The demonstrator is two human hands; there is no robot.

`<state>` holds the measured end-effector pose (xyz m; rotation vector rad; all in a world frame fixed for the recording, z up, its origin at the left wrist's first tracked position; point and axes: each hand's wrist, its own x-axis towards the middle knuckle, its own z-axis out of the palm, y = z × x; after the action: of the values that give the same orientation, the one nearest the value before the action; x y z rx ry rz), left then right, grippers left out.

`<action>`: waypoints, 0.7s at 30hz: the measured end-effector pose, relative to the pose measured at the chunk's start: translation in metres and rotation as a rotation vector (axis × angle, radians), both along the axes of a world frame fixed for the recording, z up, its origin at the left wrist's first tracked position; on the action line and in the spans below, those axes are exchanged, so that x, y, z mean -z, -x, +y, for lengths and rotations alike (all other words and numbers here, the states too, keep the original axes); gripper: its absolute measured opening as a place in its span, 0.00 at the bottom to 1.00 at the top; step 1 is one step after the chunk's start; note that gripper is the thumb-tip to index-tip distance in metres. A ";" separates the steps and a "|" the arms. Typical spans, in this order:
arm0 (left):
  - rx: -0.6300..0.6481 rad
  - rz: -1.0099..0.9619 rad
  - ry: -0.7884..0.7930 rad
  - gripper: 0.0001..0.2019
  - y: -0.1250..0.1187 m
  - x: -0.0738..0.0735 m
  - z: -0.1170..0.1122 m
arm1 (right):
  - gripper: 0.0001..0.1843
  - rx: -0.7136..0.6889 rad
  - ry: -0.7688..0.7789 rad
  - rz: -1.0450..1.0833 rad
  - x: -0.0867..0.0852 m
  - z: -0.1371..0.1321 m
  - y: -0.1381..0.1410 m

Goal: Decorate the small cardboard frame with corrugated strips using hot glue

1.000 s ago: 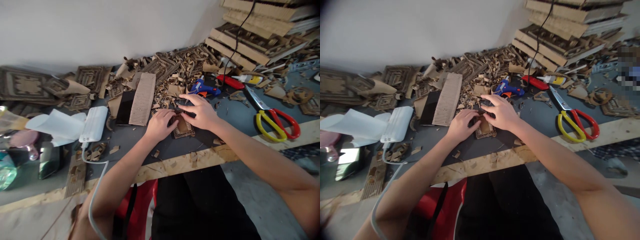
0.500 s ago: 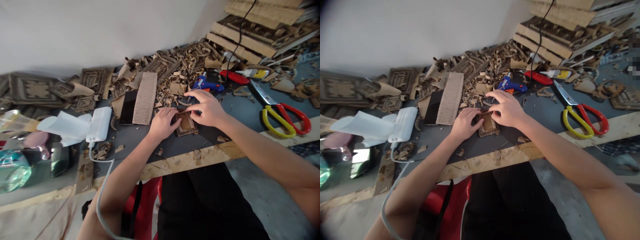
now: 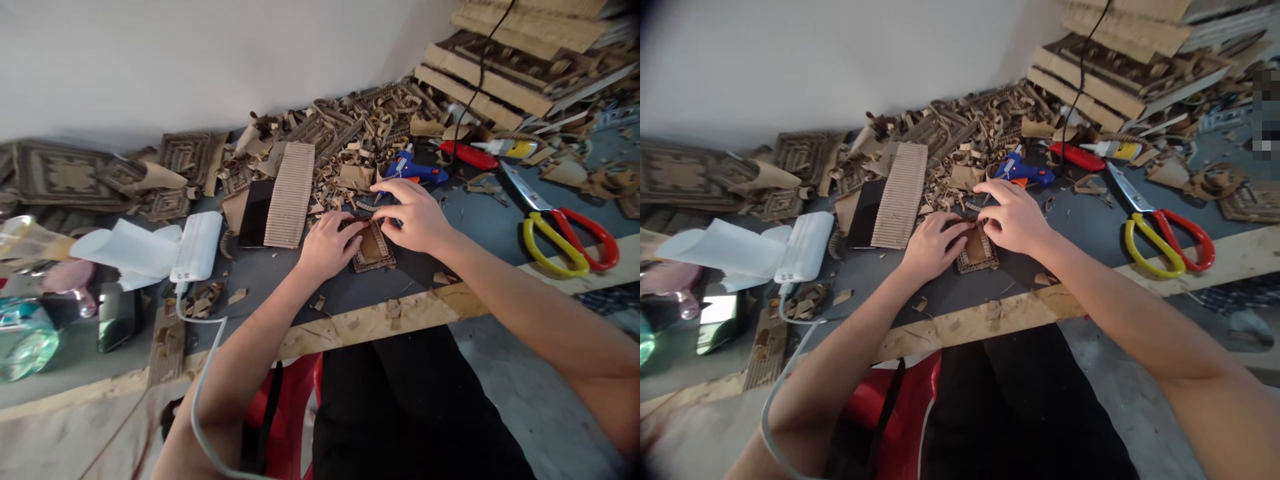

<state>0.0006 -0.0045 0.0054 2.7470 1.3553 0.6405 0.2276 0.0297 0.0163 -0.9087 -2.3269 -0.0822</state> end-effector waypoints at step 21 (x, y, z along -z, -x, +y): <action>-0.045 0.072 0.030 0.19 -0.003 0.000 -0.003 | 0.15 -0.006 0.070 0.016 0.000 -0.005 0.004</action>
<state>0.0033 -0.0079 0.0059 2.7486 1.4330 0.5241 0.2239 0.0252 0.0167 -0.9337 -2.3296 0.0093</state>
